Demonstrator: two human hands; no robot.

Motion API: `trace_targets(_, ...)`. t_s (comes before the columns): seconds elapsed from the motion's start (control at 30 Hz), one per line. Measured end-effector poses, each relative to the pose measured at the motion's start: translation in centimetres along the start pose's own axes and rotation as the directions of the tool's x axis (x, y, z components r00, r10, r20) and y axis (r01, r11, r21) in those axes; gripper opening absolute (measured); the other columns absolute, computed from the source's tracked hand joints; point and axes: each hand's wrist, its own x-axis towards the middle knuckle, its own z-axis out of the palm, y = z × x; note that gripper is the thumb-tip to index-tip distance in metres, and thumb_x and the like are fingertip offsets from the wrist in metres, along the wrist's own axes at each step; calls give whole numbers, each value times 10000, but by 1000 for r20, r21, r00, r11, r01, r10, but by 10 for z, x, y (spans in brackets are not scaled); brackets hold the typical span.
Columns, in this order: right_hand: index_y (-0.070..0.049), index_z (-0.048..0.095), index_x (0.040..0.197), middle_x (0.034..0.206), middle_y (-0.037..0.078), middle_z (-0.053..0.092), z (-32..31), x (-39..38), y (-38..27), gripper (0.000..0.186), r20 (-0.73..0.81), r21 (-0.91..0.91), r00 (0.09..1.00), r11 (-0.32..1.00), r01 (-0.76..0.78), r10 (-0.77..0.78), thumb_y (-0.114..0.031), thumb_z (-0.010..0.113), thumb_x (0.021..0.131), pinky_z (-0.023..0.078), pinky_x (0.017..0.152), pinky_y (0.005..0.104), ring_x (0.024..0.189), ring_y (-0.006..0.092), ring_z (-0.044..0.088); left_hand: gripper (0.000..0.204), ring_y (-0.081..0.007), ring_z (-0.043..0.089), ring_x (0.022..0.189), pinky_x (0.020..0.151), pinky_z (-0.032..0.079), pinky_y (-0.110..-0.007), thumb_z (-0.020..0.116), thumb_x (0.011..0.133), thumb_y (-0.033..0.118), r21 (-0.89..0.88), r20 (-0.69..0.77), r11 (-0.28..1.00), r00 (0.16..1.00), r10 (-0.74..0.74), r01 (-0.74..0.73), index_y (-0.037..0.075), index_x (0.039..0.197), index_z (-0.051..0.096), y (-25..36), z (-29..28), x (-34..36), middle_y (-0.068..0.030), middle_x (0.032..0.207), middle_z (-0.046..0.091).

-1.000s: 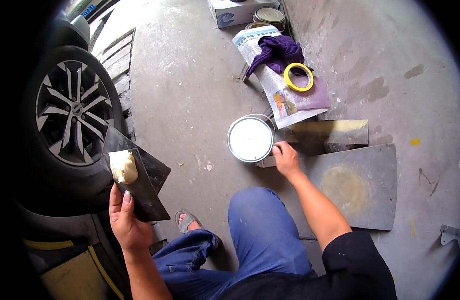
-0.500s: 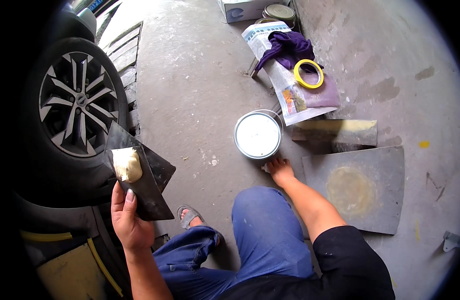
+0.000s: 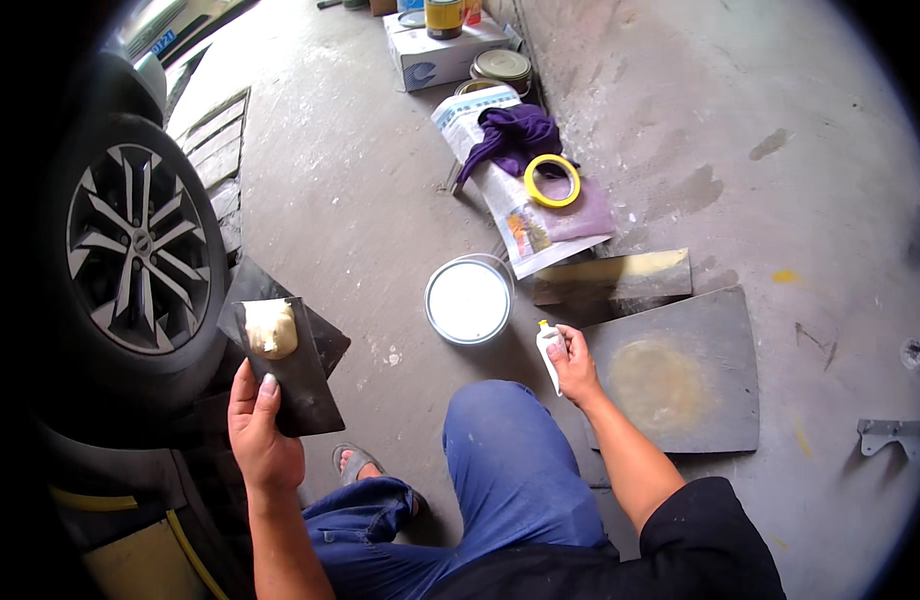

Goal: The person applies body filler to a damaged area on the side of a car using a putty knife. They scoop filler from a container, spread it over the sanded area, and smooth it to blend with the surrounding surface.

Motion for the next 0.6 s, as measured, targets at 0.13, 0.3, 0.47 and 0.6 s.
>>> trace_targets(0.13,-12,539,1172,1011,129,665,-4,3,-76,410,-16,-48,983,982,181,-182,-317,636,916,490,824,309,927,189,635,387,-179,593,1075,948,476,-321,491,944,35,40,11,999,1000,-18,18,-28,1323,456,-10,20,11,-106,1227,589)
trace_targets(0.3,-17,576,1124,957,119,681,10,1,-143,392,7,24,970,970,243,-244,-332,652,905,501,786,306,877,173,642,362,-141,558,1083,970,421,-276,490,946,23,52,77,999,997,-18,14,-45,1302,473,-33,35,23,-89,1227,580)
trace_targets(0.47,-18,570,1125,931,98,686,30,4,-168,430,121,105,967,972,211,-223,-366,666,891,499,788,295,870,139,632,378,-133,546,1081,958,424,-271,490,956,41,97,100,991,990,-96,86,-55,1319,452,-58,44,28,-94,1227,575)
trace_targets(0.6,-20,566,1116,969,132,680,49,9,-185,405,254,73,947,980,186,-198,-331,677,881,497,813,328,902,201,644,368,-130,553,1039,919,437,-263,486,956,49,211,101,973,988,-119,96,-57,1307,463,-83,40,31,-98,1186,593)
